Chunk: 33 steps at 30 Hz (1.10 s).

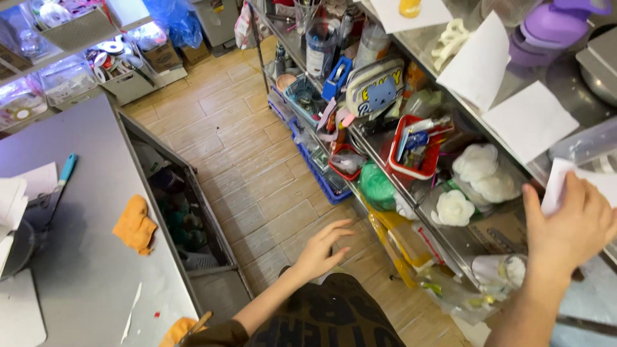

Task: The person wipes a long metal spatula with a cloth and then uses the spatula to cut a small circular cake piece. The person transfers frosting from a large bowl into a piping bag and begins piping frosting onto the cake piece on a turntable.

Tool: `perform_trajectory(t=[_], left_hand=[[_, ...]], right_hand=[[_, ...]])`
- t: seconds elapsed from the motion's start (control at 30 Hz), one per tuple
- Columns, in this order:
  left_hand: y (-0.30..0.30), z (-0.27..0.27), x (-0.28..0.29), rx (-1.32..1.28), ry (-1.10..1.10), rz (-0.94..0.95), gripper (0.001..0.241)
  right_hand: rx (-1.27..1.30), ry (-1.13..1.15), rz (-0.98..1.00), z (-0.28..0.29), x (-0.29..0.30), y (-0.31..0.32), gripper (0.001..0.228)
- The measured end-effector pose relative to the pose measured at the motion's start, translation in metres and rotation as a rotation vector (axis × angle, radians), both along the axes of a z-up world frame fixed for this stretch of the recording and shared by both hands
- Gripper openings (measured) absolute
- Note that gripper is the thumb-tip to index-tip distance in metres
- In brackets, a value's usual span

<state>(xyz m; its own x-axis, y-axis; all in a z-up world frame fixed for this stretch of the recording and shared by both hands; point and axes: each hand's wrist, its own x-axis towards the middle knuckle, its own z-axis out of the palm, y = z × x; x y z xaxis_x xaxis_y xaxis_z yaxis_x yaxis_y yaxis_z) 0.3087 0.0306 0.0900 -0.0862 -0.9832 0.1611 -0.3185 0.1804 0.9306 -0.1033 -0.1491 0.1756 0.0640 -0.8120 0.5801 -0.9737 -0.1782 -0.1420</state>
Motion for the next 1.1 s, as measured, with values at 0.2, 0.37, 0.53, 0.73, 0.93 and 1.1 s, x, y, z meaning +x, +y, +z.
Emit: perform_trajectory(t=[0.2, 0.37, 0.53, 0.73, 0.93, 1.1], left_hand=[[-0.144, 0.051, -0.048, -0.516, -0.013, -0.263, 0.034], [-0.239, 0.109, -0.138, -0.587, 0.031, -0.36, 0.044], [-0.323, 0.14, -0.226, -0.737, 0.161, -0.224, 0.107], [-0.359, 0.14, -0.264, -0.385, 0.07, -0.381, 0.123], [-0.365, 0.16, -0.241, -0.536, 0.224, -0.334, 0.103], [-0.367, 0.171, -0.211, -0.497, 0.143, -0.373, 0.095]], right_hand=[[-0.049, 0.275, -0.059, -0.01, 0.001, -0.013, 0.058], [-0.028, 0.251, -0.067, 0.015, 0.026, -0.012, 0.056], [0.066, 0.177, -0.099, 0.038, 0.043, -0.01, 0.066], [0.132, 0.136, -0.121, 0.061, 0.056, -0.013, 0.074], [0.268, 0.066, 0.105, 0.085, 0.065, -0.03, 0.075], [0.149, -0.016, 0.27, 0.095, 0.064, -0.056, 0.067]])
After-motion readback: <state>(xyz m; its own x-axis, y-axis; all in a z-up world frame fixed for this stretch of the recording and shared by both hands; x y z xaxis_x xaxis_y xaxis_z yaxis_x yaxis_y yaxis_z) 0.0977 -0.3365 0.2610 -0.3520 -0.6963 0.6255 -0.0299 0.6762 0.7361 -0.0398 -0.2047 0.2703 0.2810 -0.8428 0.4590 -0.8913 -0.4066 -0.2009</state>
